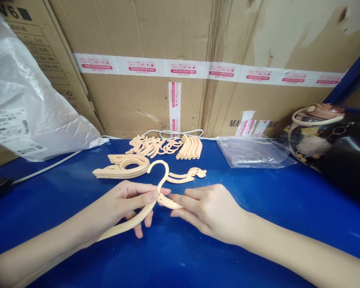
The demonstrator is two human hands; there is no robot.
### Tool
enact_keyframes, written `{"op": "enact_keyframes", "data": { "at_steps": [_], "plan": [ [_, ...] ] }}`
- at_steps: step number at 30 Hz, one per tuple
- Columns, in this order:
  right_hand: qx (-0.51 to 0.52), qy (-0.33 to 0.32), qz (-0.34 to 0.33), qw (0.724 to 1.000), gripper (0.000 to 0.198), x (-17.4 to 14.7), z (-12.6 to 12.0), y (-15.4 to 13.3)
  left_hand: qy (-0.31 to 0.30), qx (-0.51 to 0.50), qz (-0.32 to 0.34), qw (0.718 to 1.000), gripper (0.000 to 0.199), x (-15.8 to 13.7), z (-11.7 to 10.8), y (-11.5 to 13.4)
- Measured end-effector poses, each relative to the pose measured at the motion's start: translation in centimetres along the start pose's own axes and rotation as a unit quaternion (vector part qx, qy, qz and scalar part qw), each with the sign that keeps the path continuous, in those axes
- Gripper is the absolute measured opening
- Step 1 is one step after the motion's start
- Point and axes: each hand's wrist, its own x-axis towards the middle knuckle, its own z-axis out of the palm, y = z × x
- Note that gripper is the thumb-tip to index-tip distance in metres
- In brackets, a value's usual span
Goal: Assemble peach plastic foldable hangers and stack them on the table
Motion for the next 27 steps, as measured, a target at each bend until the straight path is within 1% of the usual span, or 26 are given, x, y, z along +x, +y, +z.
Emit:
{"op": "enact_keyframes", "data": {
  "at_steps": [7,12,14,17,19,20,23,25,27],
  "plan": [
    [0.022,-0.022,0.039,0.999,0.035,-0.1,0.0,-0.7,0.001,0.046,0.009,0.999,0.041,-0.2,0.0,0.0],
    [0.059,-0.038,0.063,0.996,0.033,0.0,-0.4,-1.0,-0.006,0.045,0.044,0.998,0.039,0.1,0.2,-0.2],
    [0.069,-0.046,0.068,0.994,0.032,0.0,-0.4,-1.0,-0.009,0.052,0.048,0.997,0.038,0.3,0.3,-0.4],
    [0.066,-0.057,0.068,0.994,0.030,0.1,-0.3,-0.7,-0.002,0.120,0.036,0.992,0.037,0.3,0.4,-0.8],
    [0.064,-0.054,0.059,0.995,0.028,0.2,-0.1,-0.3,0.022,0.212,0.051,0.976,0.037,0.1,0.5,-0.8],
    [0.065,-0.049,0.052,0.995,0.027,0.2,0.0,-0.1,0.035,0.264,0.068,0.961,0.036,-0.1,0.5,-0.8],
    [0.065,-0.018,0.034,0.997,0.024,0.5,-0.1,0.7,0.052,0.403,0.127,0.905,0.030,-0.5,0.7,-0.5],
    [0.046,0.011,0.029,0.998,0.027,0.6,-0.3,1.1,0.046,0.458,0.152,0.875,0.027,-0.7,0.7,-0.4],
    [0.019,0.036,0.025,0.999,0.029,0.7,-0.5,1.3,0.046,0.490,0.166,0.854,0.027,-0.7,0.7,-0.5]
  ]
}}
